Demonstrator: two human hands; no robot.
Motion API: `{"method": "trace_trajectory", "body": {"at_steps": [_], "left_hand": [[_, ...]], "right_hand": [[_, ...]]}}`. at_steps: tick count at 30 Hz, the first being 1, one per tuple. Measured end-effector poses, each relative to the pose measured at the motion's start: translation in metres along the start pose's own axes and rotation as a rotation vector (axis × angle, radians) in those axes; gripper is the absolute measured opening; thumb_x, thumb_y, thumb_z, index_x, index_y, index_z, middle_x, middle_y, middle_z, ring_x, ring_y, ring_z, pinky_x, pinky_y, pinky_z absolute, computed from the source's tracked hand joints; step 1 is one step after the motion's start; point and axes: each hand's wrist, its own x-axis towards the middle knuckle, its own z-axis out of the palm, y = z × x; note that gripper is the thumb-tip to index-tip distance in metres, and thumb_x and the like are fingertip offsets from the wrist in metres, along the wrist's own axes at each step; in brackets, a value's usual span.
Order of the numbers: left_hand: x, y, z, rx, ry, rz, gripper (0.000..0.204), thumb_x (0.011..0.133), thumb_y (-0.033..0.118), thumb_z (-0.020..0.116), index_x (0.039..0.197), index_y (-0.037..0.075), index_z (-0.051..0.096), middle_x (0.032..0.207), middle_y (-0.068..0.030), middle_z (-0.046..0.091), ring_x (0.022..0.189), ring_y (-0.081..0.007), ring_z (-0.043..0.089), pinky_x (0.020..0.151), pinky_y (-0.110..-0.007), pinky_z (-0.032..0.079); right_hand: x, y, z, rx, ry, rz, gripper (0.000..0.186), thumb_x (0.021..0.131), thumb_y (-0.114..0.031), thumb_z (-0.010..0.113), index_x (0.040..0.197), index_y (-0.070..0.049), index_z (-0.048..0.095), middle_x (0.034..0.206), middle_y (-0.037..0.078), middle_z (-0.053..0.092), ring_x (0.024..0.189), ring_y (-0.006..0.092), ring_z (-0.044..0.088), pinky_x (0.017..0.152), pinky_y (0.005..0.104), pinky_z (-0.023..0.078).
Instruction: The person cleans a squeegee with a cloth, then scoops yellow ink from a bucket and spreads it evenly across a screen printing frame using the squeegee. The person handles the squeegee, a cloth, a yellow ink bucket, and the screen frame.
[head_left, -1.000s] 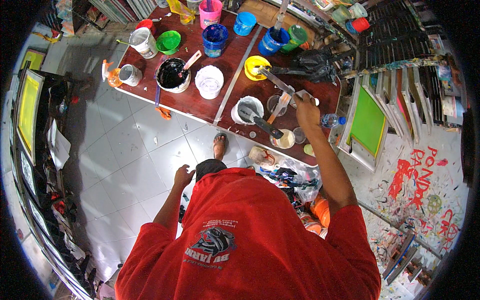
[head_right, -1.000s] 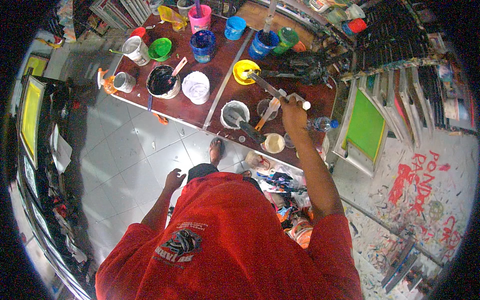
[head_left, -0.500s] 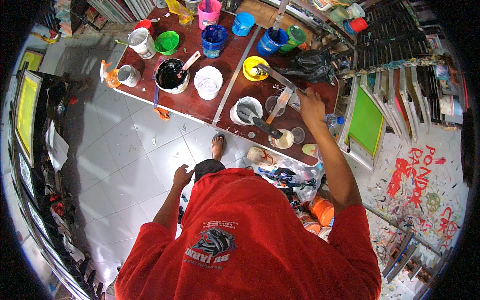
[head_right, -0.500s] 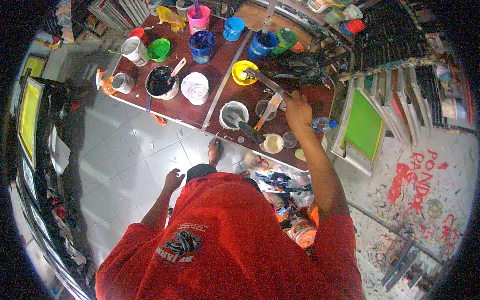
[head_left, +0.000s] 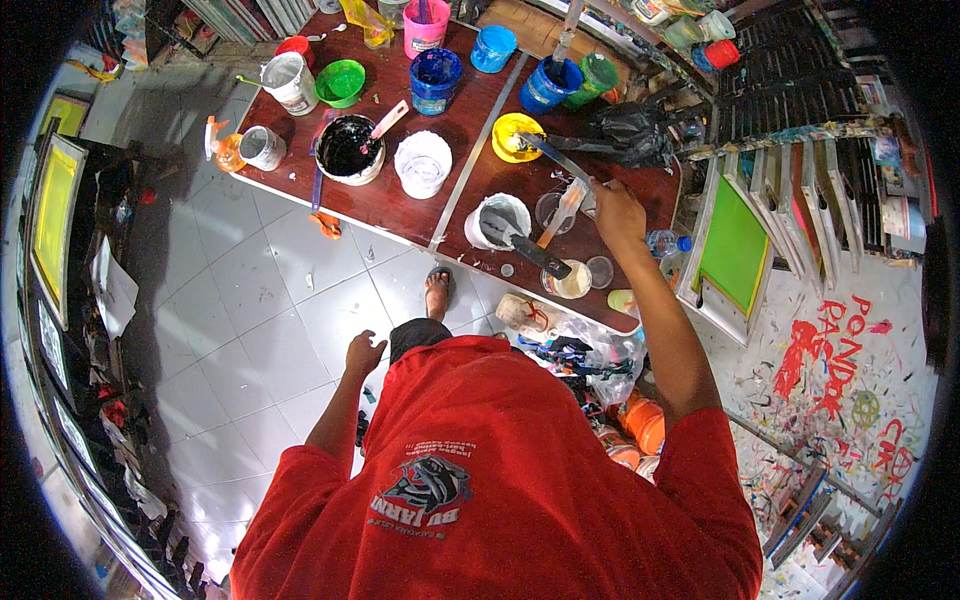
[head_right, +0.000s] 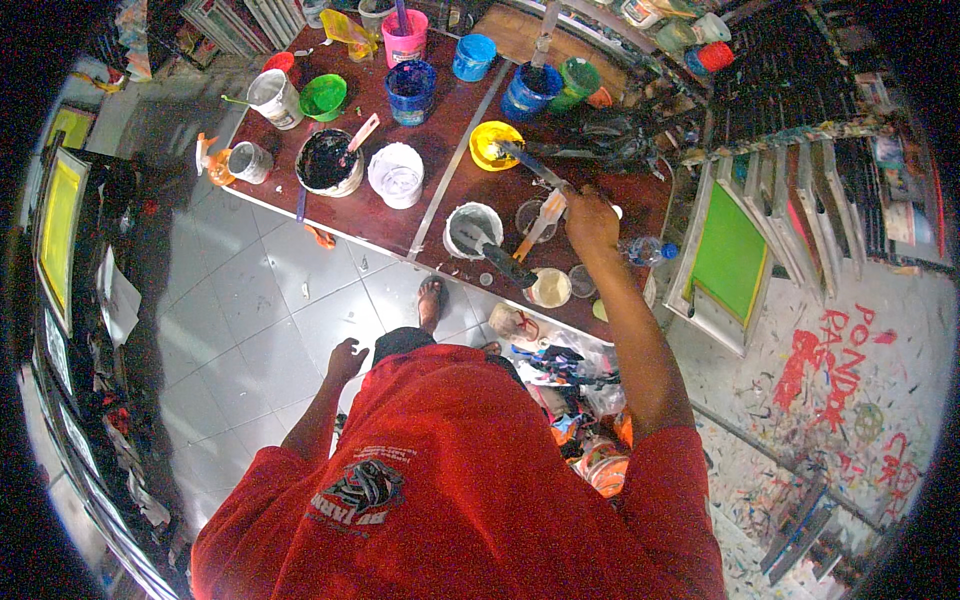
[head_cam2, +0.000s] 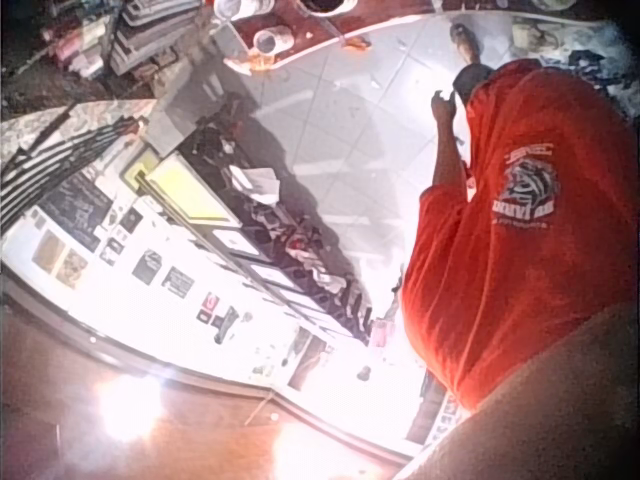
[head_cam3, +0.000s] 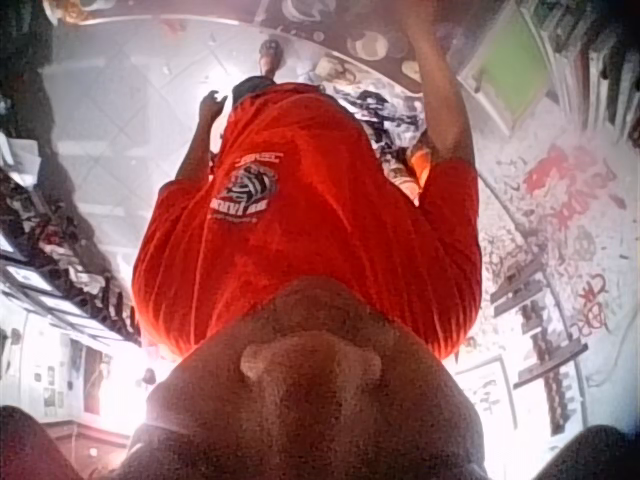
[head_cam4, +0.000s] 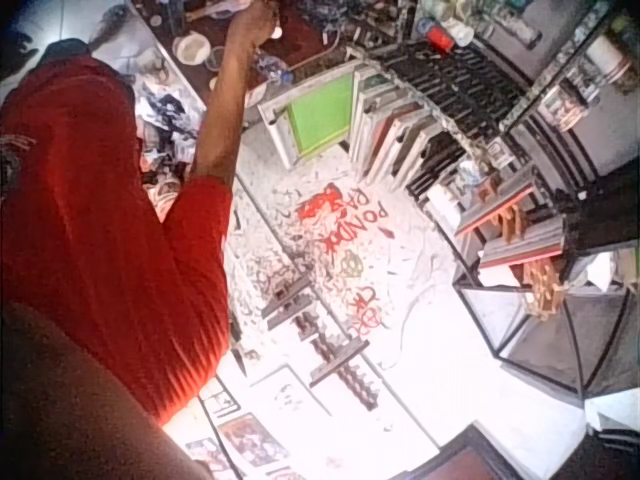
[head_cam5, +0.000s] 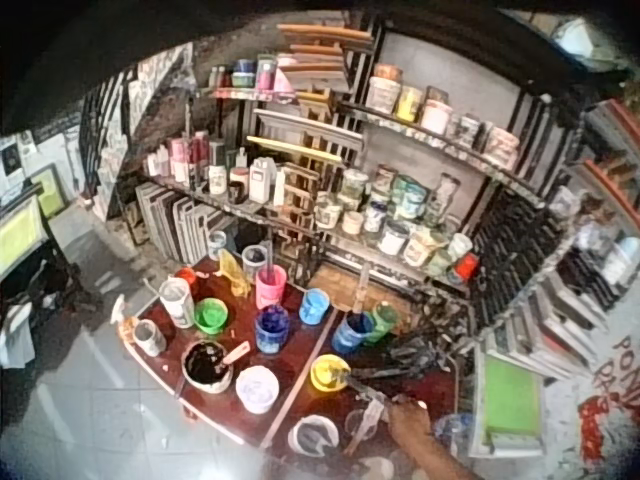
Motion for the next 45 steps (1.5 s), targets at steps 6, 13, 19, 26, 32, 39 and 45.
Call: {"method": "trace_trajectory", "body": {"at_steps": [6, 13, 19, 26, 32, 39, 45], "left_hand": [[0.001, -0.001, 0.000, 0.006, -0.001, -0.012, 0.050, 0.077, 0.036, 0.068, 0.109, -0.002, 0.059, 0.097, -0.0233, 0.065, 0.094, -0.0344, 0.063, 0.082, -0.041, 0.050], [0.005, -0.005, 0.003, 0.029, 0.030, 0.023, 0.049, 0.077, 0.037, 0.070, 0.108, 0.000, 0.058, 0.093, -0.0204, 0.067, 0.089, -0.0306, 0.066, 0.078, -0.039, 0.052], [0.006, -0.002, -0.002, 0.011, 0.016, 0.012, 0.050, 0.076, 0.036, 0.068, 0.108, -0.002, 0.059, 0.097, -0.0232, 0.066, 0.091, -0.0340, 0.064, 0.080, -0.040, 0.051], [0.007, -0.003, -0.008, 0.011, 0.009, -0.017, 0.051, 0.076, 0.037, 0.069, 0.108, -0.001, 0.059, 0.097, -0.0228, 0.066, 0.092, -0.0337, 0.064, 0.081, -0.040, 0.051], [0.011, -0.013, -0.011, 0.022, 0.014, 0.013, 0.050, 0.076, 0.037, 0.069, 0.107, -0.002, 0.059, 0.096, -0.0226, 0.066, 0.093, -0.0343, 0.064, 0.082, -0.041, 0.051], [0.005, -0.011, -0.015, 0.049, 0.000, -0.006, 0.049, 0.077, 0.036, 0.069, 0.106, -0.002, 0.059, 0.095, -0.0232, 0.066, 0.093, -0.0346, 0.063, 0.082, -0.041, 0.051], [0.011, -0.023, -0.009, 0.036, 0.026, 0.016, 0.048, 0.077, 0.035, 0.069, 0.105, -0.003, 0.059, 0.094, -0.0236, 0.066, 0.091, -0.0349, 0.064, 0.080, -0.041, 0.051]], "right_hand": [[-0.004, -0.006, -0.015, -0.015, 0.112, -0.015, 0.033, 0.084, -0.012, 0.053, 0.115, -0.015, 0.062, 0.091, 0.012, 0.061, 0.082, 0.0310, 0.062, 0.068, 0.0408, 0.051], [-0.011, -0.008, -0.036, 0.047, 0.082, 0.019, 0.045, 0.074, -0.010, 0.062, 0.119, -0.015, 0.058, 0.104, 0.012, 0.060, 0.089, 0.0326, 0.063, 0.070, 0.0411, 0.054], [-0.020, -0.007, -0.040, 0.095, 0.166, 0.038, 0.039, 0.080, -0.011, 0.055, 0.119, -0.016, 0.059, 0.104, 0.012, 0.061, 0.086, 0.0324, 0.063, 0.066, 0.0422, 0.054], [-0.029, -0.007, -0.021, 0.091, 0.129, 0.080, 0.035, 0.082, -0.013, 0.053, 0.116, -0.018, 0.062, 0.103, 0.012, 0.061, 0.081, 0.0333, 0.063, 0.062, 0.0427, 0.055], [-0.031, -0.015, -0.023, 0.120, 0.132, 0.106, 0.031, 0.082, -0.011, 0.056, 0.112, -0.012, 0.064, 0.100, 0.012, 0.062, 0.085, 0.0330, 0.062, 0.072, 0.0420, 0.051], [-0.034, -0.008, -0.022, 0.149, 0.152, 0.100, 0.040, 0.080, -0.012, 0.056, 0.119, -0.016, 0.060, 0.108, 0.015, 0.061, 0.086, 0.0339, 0.063, 0.068, 0.0438, 0.054], [-0.039, -0.016, -0.042, 0.188, 0.203, 0.116, 0.036, 0.082, -0.013, 0.055, 0.118, -0.016, 0.061, 0.105, 0.013, 0.062, 0.083, 0.0329, 0.063, 0.067, 0.0429, 0.054]]}}
